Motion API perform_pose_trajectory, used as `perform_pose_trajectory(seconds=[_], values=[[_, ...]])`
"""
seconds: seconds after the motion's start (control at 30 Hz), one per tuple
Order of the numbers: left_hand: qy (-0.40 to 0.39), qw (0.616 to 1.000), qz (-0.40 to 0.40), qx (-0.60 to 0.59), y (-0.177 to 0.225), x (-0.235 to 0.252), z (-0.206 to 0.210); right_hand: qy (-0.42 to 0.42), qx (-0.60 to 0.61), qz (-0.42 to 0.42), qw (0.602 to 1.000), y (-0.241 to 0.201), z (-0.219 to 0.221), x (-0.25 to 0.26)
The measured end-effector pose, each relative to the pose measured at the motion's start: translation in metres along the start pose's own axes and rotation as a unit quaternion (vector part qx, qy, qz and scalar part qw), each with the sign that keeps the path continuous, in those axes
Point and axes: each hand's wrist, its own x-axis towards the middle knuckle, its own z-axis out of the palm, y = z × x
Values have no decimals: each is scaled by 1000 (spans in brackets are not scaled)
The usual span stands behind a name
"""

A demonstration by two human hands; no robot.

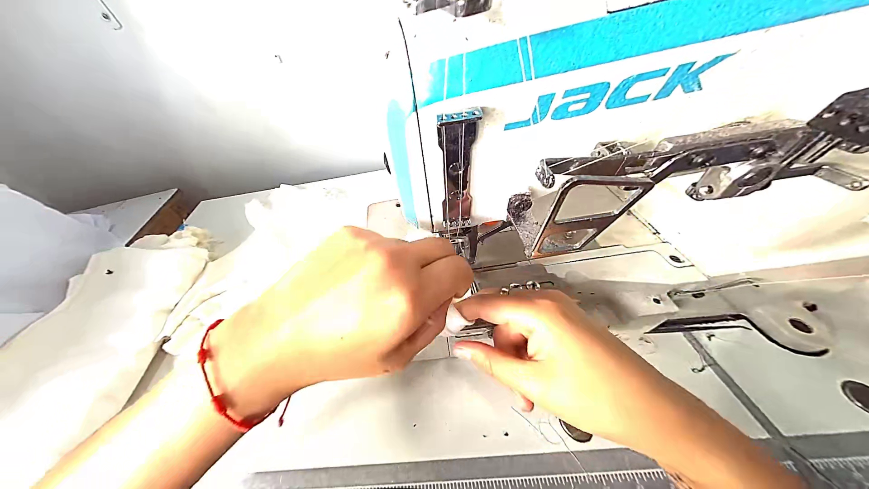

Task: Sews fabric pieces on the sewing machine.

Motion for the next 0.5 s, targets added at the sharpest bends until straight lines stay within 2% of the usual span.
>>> perform_pose_trajectory(seconds=[0.07,0.13,0.23,0.3,0.33,0.37,0.43,0.5], values=[[16,1000,-1,-11,-1,2,3,-19,52,17,998,-1,-2,-1],[65,998,-6,-22,9,-3,10,-55,124,31,990,-1,-4,-5],[128,987,3,-98,59,-33,41,-55,161,36,985,0,-2,-15],[117,983,6,-142,90,-48,73,-19,219,23,975,-1,1,-18],[126,985,-32,-111,101,-54,91,9,244,16,970,-6,4,-20],[159,979,-107,-62,109,-57,105,38,258,7,965,-11,7,-20],[224,941,-253,2,112,-63,125,80,252,-30,964,-18,16,-19],[276,909,-313,19,105,-58,132,108,216,-64,968,-22,23,-16]])
